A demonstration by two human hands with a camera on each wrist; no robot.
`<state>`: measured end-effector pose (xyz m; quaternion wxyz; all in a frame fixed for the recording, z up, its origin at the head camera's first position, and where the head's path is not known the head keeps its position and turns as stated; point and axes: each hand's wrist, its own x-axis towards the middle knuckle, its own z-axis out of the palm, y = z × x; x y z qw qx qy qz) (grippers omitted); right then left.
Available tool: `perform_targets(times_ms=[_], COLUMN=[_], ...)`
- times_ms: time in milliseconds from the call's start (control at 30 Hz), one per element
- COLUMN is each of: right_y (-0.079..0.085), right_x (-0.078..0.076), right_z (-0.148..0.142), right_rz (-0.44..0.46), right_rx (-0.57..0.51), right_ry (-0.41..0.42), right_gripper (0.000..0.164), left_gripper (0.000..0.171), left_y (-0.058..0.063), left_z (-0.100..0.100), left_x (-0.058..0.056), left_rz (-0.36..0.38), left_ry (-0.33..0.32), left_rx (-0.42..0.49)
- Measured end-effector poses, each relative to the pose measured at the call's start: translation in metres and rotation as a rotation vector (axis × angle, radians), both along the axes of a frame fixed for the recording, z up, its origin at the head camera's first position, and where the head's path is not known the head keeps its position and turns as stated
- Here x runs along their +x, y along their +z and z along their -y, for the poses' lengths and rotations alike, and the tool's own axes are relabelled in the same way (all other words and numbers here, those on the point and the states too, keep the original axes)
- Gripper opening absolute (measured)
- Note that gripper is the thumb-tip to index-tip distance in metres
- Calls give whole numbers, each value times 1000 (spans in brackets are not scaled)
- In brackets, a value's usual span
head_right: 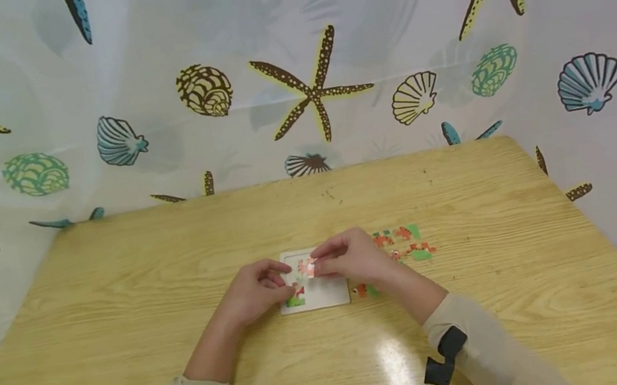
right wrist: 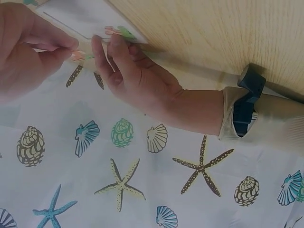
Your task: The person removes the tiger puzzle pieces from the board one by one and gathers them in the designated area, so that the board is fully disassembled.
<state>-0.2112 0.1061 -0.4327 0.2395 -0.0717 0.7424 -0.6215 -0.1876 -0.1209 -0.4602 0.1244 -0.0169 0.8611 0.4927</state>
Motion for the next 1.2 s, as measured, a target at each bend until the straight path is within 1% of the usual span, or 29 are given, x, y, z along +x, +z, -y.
perform_targets(times_ms=[133, 233, 500, 633, 867, 1000, 1100, 1200], right_y=[2, 2, 2, 0, -1, -2, -1, 2], right_x=[-1, 0, 4, 5, 9, 12, 14, 16], right_z=[-4, -5, -8, -12, -19, -22, -22, -23], right_rz=[-2, 0, -1, -16, -9, -17, -23, -10], right_rx=[-7, 10, -7, 1, 17, 12, 3, -4], right_ry=[-12, -10, 0, 16, 6, 16, 29, 29], right_gripper=[25, 25, 27, 27, 26, 26, 26, 27], left_gripper=[30, 30, 29, 29, 29, 29, 29, 28], left_y=[0, 0, -1, -2, -2, -2, -2, -2], left_z=[0, -1, 0, 0, 1, 2, 2, 1], left_x=[-1, -1, -1, 0, 0, 1, 1, 1], left_rz=[6, 6, -3, -2, -8, -18, -22, -20], left_ry=[-4, -5, -3, -3, -7, -11, -11, -9], left_rx=[0, 1, 1, -1, -2, 7, 9, 9])
